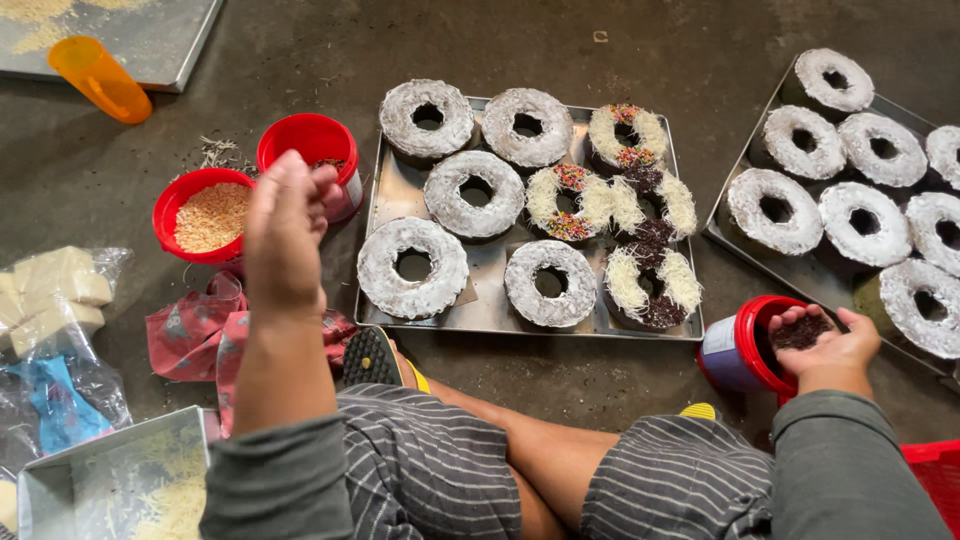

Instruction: The person sits on the floor and decorates donuts by sprinkling shredded cheese and chocolate sprinkles onto them. They handle the donuts one at a time, placing toppings from containers and a metal tray onto the donuts arranged on baking sheets.

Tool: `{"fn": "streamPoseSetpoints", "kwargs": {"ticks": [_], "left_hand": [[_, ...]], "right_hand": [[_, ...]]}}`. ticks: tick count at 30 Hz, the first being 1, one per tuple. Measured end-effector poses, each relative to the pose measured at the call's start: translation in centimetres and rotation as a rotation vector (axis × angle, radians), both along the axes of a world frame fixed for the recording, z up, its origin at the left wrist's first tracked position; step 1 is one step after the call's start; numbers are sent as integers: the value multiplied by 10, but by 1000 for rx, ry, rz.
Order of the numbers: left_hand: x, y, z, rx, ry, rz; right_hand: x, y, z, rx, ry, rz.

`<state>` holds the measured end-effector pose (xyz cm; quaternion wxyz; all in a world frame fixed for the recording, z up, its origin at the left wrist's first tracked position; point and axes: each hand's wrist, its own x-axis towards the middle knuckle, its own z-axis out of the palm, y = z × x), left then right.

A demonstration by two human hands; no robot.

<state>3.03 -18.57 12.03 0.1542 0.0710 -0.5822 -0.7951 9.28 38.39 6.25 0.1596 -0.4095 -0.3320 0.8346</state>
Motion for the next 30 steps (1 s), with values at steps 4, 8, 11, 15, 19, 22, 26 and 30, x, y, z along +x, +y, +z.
{"fn": "streamPoseSetpoints", "kwargs": {"ticks": [4, 8, 11, 15, 19, 22, 26, 30], "left_hand": [[39, -7, 38, 218, 191, -56], [28, 2, 13, 375, 222, -42], [-8, 12, -35, 590, -176, 53], [-55, 1, -77, 777, -441, 237], [-86, 2, -85, 576, -157, 218], [-92, -2, -92, 552, -185, 237], [-95, -16, -94, 647, -203, 267], [-100, -21, -95, 639, -171, 257]], "right_hand": [[0, 3, -5, -17, 19, 9], [-7, 2, -17, 89, -85, -49], [-15, -2, -18, 132, -134, -93], [-54, -17, -4, 82, 97, 21], [-116, -77, -13, 38, 245, 198], [-162, -143, -38, -83, 336, 325], [-201, -210, -76, -138, 304, 417], [-216, -230, -102, -97, 240, 381]]}}
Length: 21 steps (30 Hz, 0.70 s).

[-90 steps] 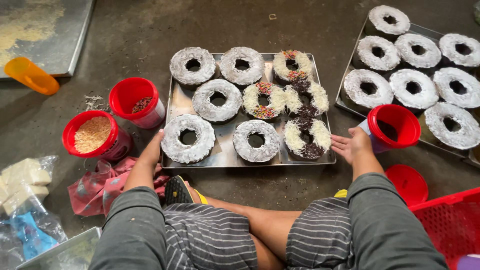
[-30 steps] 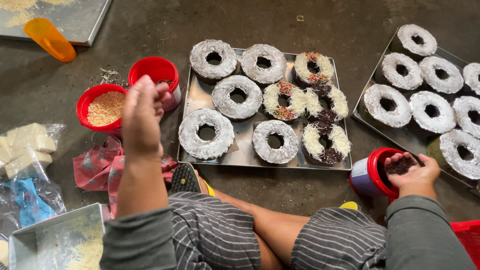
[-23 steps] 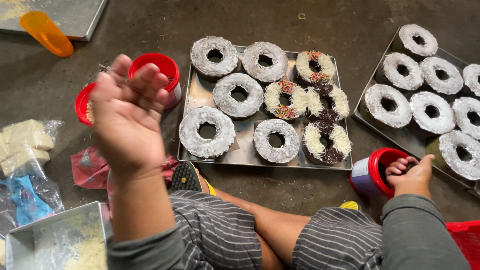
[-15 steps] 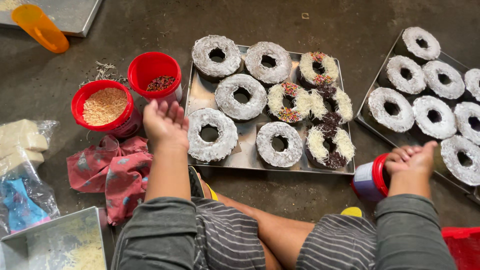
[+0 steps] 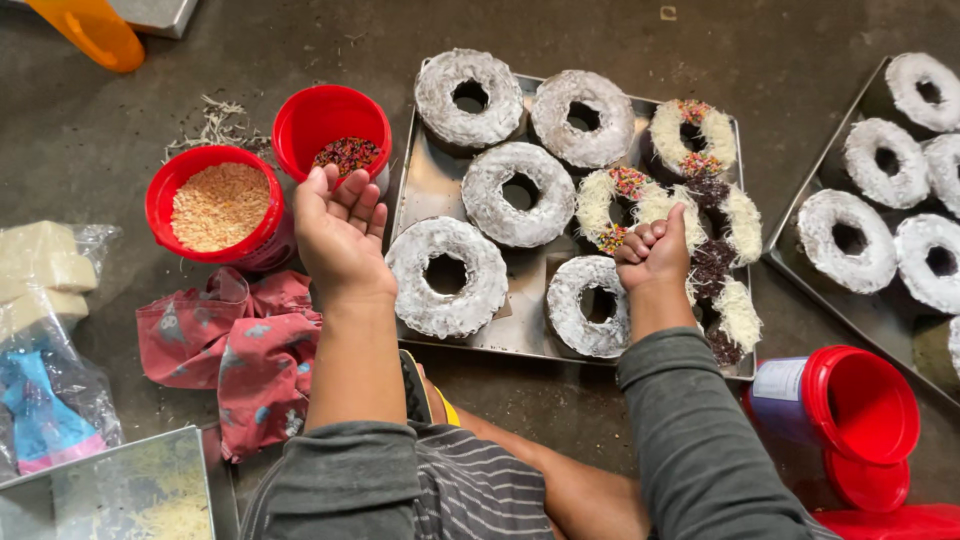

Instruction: The person sits on the floor and decorates donuts by sprinkling shredded cheese and chocolate sprinkles onto them. They handle the donuts one at a time, placing toppings from containers and a metal tray onto the donuts arranged on baking sheets.

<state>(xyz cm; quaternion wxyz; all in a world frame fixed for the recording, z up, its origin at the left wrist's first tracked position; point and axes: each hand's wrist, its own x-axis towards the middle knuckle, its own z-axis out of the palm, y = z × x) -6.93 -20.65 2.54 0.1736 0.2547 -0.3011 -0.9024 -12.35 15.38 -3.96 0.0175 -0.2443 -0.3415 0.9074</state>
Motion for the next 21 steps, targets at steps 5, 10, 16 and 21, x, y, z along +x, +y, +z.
{"fn": "streamPoseSetpoints", "kwargs": {"ticks": [5, 10, 16, 21], "left_hand": [[-3, 4, -1, 0, 4, -30], [4, 2, 2, -16, 31, -30], [13, -5, 9, -9, 55, -4], [20, -9, 13, 15, 53, 8]], "right_hand": [[2, 11, -12, 87, 20, -90], [25, 25, -12, 195, -2, -169], [62, 31, -10, 274, -65, -233], [95, 19, -12, 261, -128, -227]]}}
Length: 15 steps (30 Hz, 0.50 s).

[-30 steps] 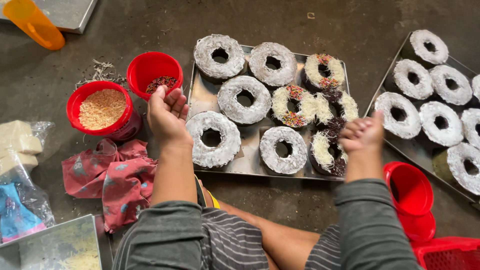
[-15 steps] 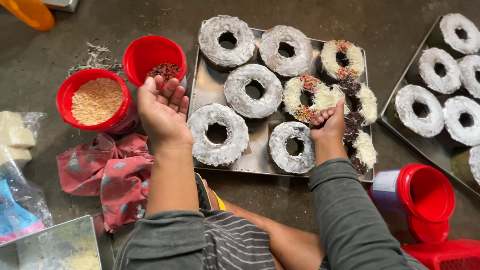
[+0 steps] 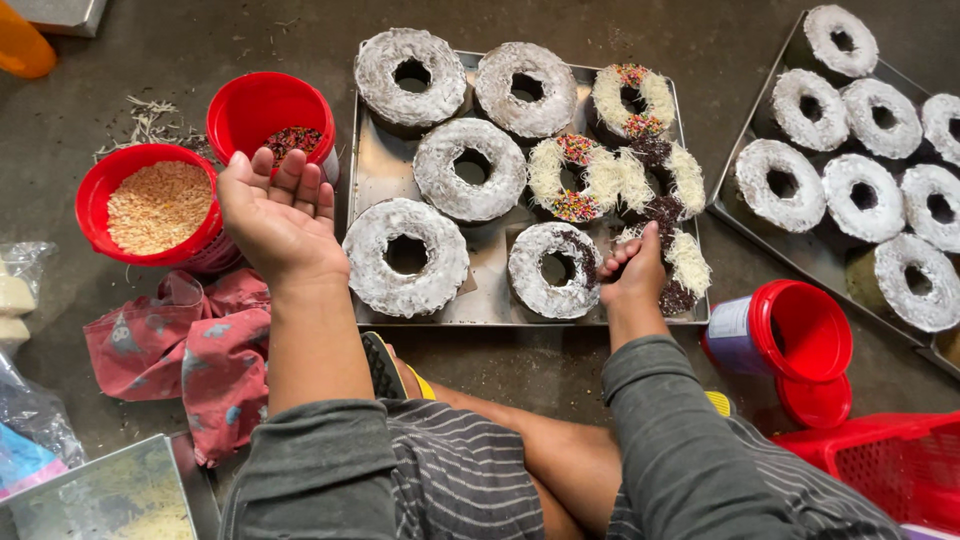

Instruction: The person sits on the floor and decorates donuts by sprinkling shredded cheese and chocolate sprinkles onto them. They handle the donuts one at a time, placing toppings from containers and a metal tray onto the donuts arranged on baking sheets.

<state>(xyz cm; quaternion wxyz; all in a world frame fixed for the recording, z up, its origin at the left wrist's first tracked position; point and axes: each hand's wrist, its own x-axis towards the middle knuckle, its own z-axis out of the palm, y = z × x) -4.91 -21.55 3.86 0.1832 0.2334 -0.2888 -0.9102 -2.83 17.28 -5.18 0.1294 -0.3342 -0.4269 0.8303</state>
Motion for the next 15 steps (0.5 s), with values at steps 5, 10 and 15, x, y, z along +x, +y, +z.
{"fn": "streamPoseSetpoints", "kwargs": {"ticks": [5, 10, 15], "left_hand": [[3, -2, 2, 21, -18, 9], [4, -4, 1, 33, -32, 12], [-1, -5, -2, 50, -26, 10]], "right_hand": [[14, -27, -6, -54, 3, 46], [10, -55, -10, -58, 53, 115], [-13, -79, -6, -57, 123, 85]]}}
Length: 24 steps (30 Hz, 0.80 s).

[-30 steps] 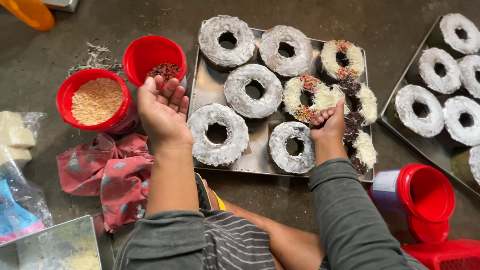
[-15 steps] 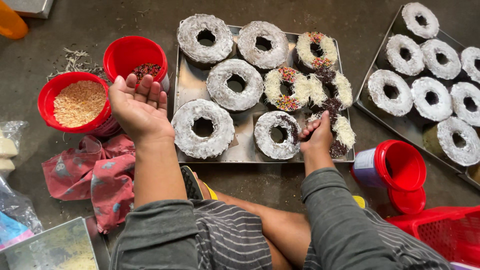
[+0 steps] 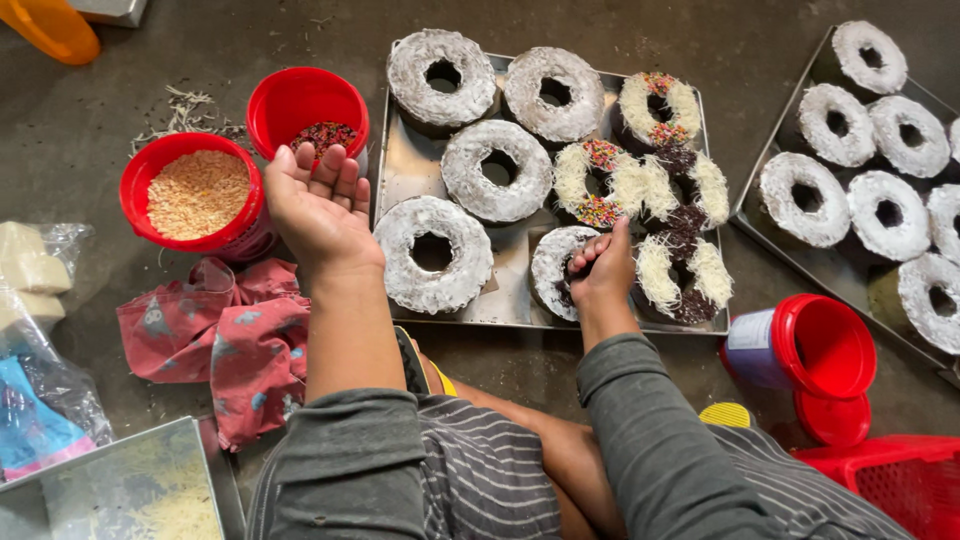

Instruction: The person sits on the floor and decorates donuts by sprinkling shredded cheese and chocolate sprinkles onto them. They handle the donuts one at a time, placing toppings from containers and a metal tray onto the donuts arranged on baking sheets.

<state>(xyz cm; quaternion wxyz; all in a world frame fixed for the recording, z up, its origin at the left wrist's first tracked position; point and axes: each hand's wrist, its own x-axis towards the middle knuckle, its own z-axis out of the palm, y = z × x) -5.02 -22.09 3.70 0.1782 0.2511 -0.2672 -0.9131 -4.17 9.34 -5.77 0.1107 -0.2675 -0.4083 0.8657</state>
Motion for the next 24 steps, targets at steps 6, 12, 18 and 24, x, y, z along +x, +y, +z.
{"fn": "streamPoseSetpoints", "kwargs": {"ticks": [6, 12, 18, 24], "left_hand": [[-5, 0, -1, -25, 9, -1], [-8, 1, 0, -36, 9, 0], [-4, 0, 1, -42, 24, -6], [-2, -2, -4, -23, 41, -4]], "right_hand": [[-36, -13, 11, -37, 86, -46], [-59, 0, 22, 104, 164, -203], [-57, 68, 50, 71, -87, -240], [-3, 232, 133, 296, -140, 111]]}}
